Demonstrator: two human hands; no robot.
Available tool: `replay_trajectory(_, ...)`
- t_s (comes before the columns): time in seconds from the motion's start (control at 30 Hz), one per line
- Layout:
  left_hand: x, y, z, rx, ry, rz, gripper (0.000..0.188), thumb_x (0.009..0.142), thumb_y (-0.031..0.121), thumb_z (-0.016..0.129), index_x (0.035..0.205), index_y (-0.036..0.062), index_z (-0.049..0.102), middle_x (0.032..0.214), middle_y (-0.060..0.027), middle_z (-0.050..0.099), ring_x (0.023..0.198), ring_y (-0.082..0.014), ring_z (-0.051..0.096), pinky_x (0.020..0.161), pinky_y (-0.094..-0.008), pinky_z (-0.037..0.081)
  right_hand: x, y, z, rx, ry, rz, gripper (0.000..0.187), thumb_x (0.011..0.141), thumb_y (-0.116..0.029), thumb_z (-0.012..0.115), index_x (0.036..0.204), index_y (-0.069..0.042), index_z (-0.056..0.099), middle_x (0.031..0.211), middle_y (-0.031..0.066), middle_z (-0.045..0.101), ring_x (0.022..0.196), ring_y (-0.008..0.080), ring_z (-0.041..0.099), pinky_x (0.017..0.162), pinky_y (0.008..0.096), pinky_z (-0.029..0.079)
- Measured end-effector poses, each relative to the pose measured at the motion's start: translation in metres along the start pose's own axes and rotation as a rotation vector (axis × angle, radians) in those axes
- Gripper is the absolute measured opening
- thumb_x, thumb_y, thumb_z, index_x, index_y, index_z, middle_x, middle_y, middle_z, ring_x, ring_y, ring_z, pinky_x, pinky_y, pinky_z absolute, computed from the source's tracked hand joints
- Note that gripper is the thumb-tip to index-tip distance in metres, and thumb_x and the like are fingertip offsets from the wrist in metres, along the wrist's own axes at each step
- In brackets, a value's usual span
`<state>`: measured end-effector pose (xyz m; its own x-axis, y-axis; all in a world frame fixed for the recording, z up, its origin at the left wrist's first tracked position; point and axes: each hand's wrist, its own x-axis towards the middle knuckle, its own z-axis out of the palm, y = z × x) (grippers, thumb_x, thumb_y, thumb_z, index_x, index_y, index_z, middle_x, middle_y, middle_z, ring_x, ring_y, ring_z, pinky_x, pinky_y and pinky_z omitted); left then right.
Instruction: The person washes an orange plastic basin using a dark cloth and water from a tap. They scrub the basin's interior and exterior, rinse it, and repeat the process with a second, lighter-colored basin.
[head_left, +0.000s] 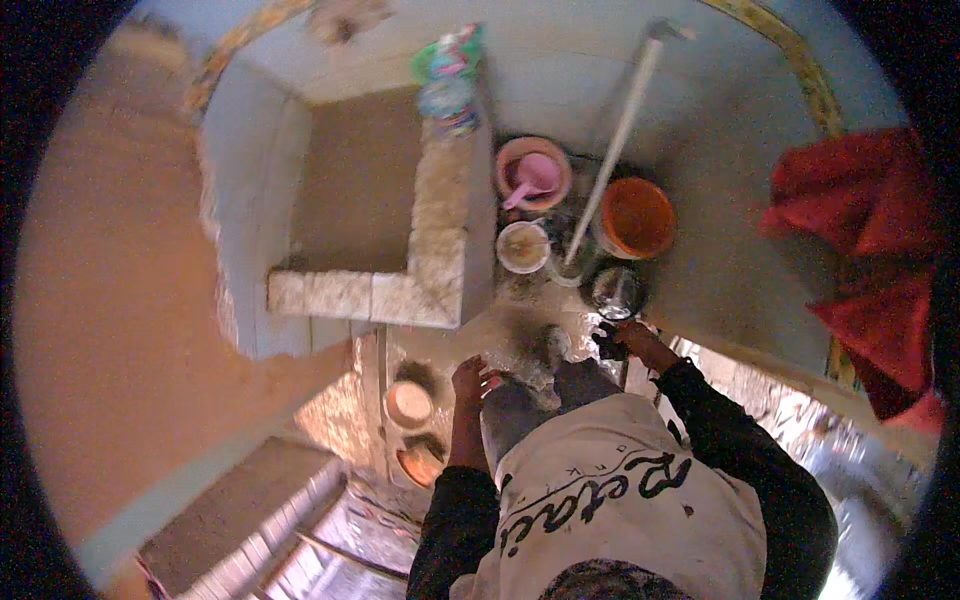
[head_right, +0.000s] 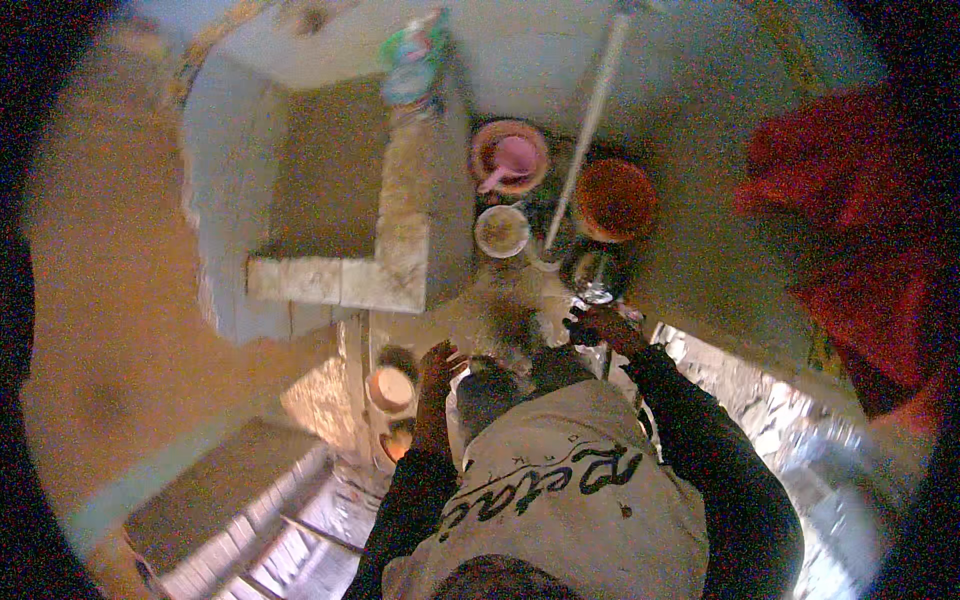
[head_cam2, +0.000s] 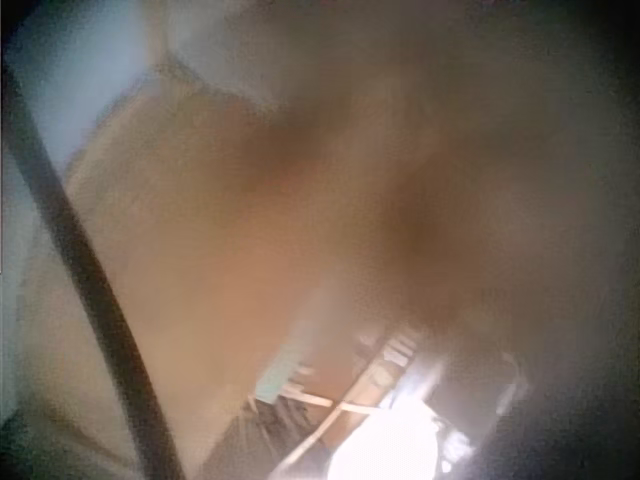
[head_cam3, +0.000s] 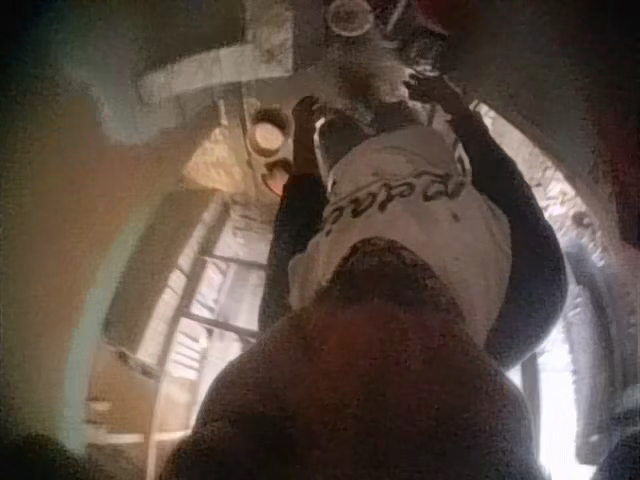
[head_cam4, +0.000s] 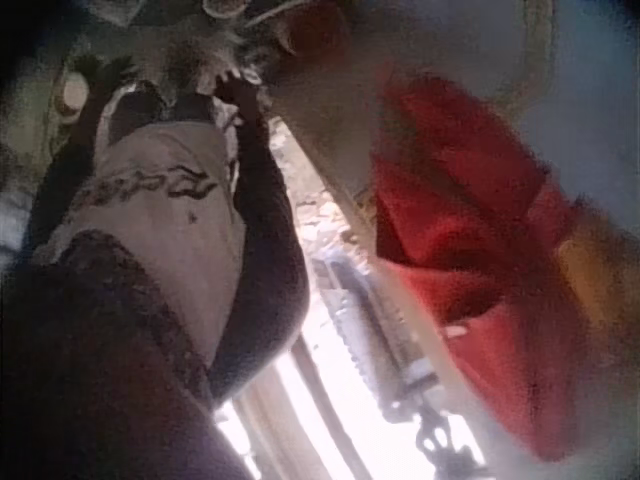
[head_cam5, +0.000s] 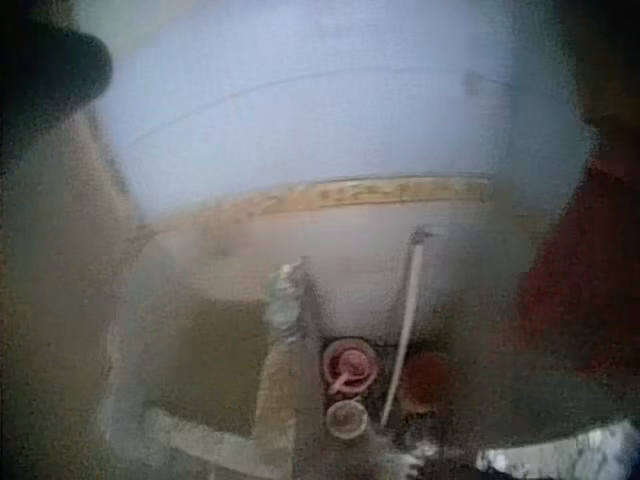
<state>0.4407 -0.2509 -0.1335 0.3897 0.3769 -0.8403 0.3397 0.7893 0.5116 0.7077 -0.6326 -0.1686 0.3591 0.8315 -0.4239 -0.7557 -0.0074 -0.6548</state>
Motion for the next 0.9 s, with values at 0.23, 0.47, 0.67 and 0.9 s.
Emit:
replay_trajectory(0.23,-0.048,-0.074,-0.144,-0.271,0.347,0.044,0.047,0.100,0.029,0.061,0.135,-0.0007,0.052,0.119,-0.0208,0.066,0.093,-0.0440,0.071,0.078,-0.0545,0.064,0.099,-0.112,0.230,-0.487,-0.137,0.325,0.034,0.098,-0.024,0.071,0.122,-0.001,0.067,0.123,0.0082,0.068,0.119,0.0238,0.062,0.107,0.0377,0.047)
replay_trajectory(0.47,-0.048,-0.126,-0.198,-0.384,0.495,0.070,0.040,0.098,0.027,0.065,0.127,-0.0014,0.061,0.108,-0.0142,0.068,0.075,-0.0266,0.072,0.059,-0.0382,0.062,0.232,-0.091,0.381,-1.210,-0.106,-0.152,0.048,0.097,-0.032,0.073,0.134,-0.002,0.063,0.130,0.0150,0.065,0.119,0.0270,0.061,0.104,0.0381,0.047)
replay_trajectory(0.67,0.001,-0.145,-0.252,-0.293,0.534,-0.003,0.039,0.098,0.026,0.065,0.125,-0.0037,0.064,0.102,-0.0154,0.071,0.073,-0.0253,0.073,0.058,-0.0366,0.061,0.315,-0.041,0.446,-1.698,-0.104,-0.531,0.048,0.098,-0.031,0.071,0.138,-0.005,0.062,0.126,0.0216,0.065,0.113,0.0386,0.063,0.099,0.0451,0.051)
replay_trajectory(0.9,0.064,-0.159,-0.326,-0.406,0.634,-0.010,0.040,0.097,0.023,0.068,0.125,-0.0047,0.064,0.098,-0.0136,0.072,0.072,-0.0209,0.070,0.058,-0.0345,0.056,0.343,-0.007,0.439,-1.998,0.055,-0.625,0.042,0.107,-0.032,0.056,0.139,-0.005,0.060,0.128,0.0197,0.063,0.118,0.0377,0.060,0.103,0.0455,0.046)
